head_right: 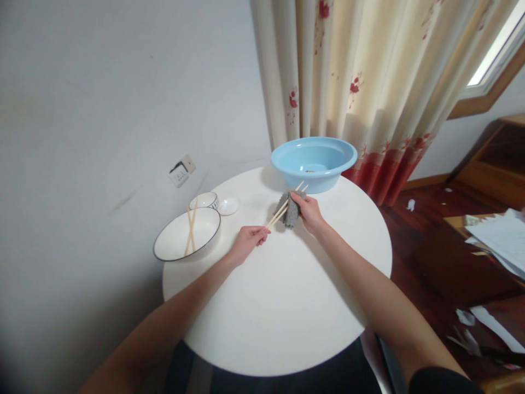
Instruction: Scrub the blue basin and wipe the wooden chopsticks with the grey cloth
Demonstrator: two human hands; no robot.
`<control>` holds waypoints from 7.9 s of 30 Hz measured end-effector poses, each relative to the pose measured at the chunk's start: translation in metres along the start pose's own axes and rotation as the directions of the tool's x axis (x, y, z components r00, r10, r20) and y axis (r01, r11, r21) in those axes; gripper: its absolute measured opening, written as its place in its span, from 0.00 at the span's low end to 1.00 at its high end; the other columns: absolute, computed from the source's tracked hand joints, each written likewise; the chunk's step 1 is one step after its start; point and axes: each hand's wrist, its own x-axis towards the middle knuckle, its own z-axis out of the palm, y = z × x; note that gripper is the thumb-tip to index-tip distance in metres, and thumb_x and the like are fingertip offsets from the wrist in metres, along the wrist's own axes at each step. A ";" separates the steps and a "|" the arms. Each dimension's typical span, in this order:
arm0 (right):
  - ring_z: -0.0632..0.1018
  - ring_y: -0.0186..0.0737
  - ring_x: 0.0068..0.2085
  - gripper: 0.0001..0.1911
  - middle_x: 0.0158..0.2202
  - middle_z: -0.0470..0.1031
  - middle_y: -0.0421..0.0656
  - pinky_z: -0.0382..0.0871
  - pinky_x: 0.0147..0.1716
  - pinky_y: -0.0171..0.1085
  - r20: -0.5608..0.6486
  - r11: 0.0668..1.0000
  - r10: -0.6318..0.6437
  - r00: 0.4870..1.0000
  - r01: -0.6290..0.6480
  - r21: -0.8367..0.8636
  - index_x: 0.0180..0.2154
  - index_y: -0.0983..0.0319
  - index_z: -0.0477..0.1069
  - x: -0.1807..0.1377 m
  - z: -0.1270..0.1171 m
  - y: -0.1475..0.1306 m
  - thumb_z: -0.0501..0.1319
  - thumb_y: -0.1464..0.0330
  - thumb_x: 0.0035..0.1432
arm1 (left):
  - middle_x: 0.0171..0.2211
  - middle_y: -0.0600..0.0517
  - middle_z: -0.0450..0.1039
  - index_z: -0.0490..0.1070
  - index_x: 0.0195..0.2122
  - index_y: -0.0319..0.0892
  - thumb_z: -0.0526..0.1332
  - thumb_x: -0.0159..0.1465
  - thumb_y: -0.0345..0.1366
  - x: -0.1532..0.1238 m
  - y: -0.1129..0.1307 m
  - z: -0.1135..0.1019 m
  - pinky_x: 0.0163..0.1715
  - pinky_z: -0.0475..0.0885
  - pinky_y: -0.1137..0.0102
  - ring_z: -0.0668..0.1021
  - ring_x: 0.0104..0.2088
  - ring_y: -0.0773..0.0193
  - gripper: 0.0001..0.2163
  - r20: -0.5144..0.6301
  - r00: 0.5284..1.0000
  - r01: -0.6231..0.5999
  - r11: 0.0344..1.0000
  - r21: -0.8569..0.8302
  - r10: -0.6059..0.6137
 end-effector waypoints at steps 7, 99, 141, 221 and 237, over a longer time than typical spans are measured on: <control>0.81 0.45 0.39 0.28 0.34 0.83 0.44 0.74 0.36 0.39 -0.076 0.997 -0.063 0.995 0.066 0.043 0.34 0.60 0.77 0.008 -0.009 -0.008 0.77 0.48 0.39 | 0.21 0.55 0.65 0.78 0.32 0.37 0.67 0.57 0.58 0.002 -0.006 0.000 0.25 0.56 0.70 0.64 0.23 0.69 0.24 0.034 0.999 -0.008 1.000 0.007 0.008; 0.81 0.46 0.40 0.29 0.34 0.83 0.45 0.75 0.38 0.40 -0.071 0.994 -0.051 0.996 0.058 0.094 0.34 0.61 0.78 0.007 0.002 0.008 0.78 0.46 0.38 | 0.21 0.57 0.64 0.70 0.32 0.42 0.51 0.70 0.46 0.000 -0.010 -0.003 0.26 0.58 0.71 0.67 0.23 0.66 0.16 -0.080 0.967 -0.185 0.879 0.439 0.243; 0.75 0.38 0.29 0.30 0.28 0.80 0.45 0.69 0.31 0.39 0.069 0.998 0.018 0.997 -0.014 -0.055 0.29 0.64 0.79 -0.021 0.025 0.044 0.77 0.44 0.38 | 0.34 0.43 0.85 0.83 0.44 0.35 0.72 0.57 0.53 0.010 -0.014 0.001 0.43 0.82 0.61 0.84 0.34 0.58 0.24 -0.191 0.978 -0.090 0.995 -0.034 0.082; 0.82 0.43 0.41 0.18 0.37 0.83 0.43 0.78 0.37 0.38 -0.236 0.983 -0.077 0.969 0.113 0.144 0.36 0.60 0.77 0.018 -0.013 -0.006 0.75 0.56 0.49 | 0.33 0.43 0.85 0.84 0.40 0.35 0.76 0.51 0.54 0.009 -0.017 -0.001 0.45 0.81 0.61 0.84 0.34 0.57 0.26 -0.177 0.984 -0.038 0.993 -0.110 0.018; 0.82 0.49 0.44 0.24 0.37 0.83 0.44 0.79 0.43 0.44 -0.117 0.983 -0.141 0.983 0.154 0.102 0.36 0.59 0.76 0.013 -0.008 -0.005 0.75 0.49 0.47 | 0.31 0.42 0.82 0.82 0.34 0.35 0.72 0.55 0.58 0.007 -0.018 -0.001 0.45 0.80 0.60 0.82 0.33 0.60 0.26 -0.062 0.998 0.018 0.986 -0.163 -0.028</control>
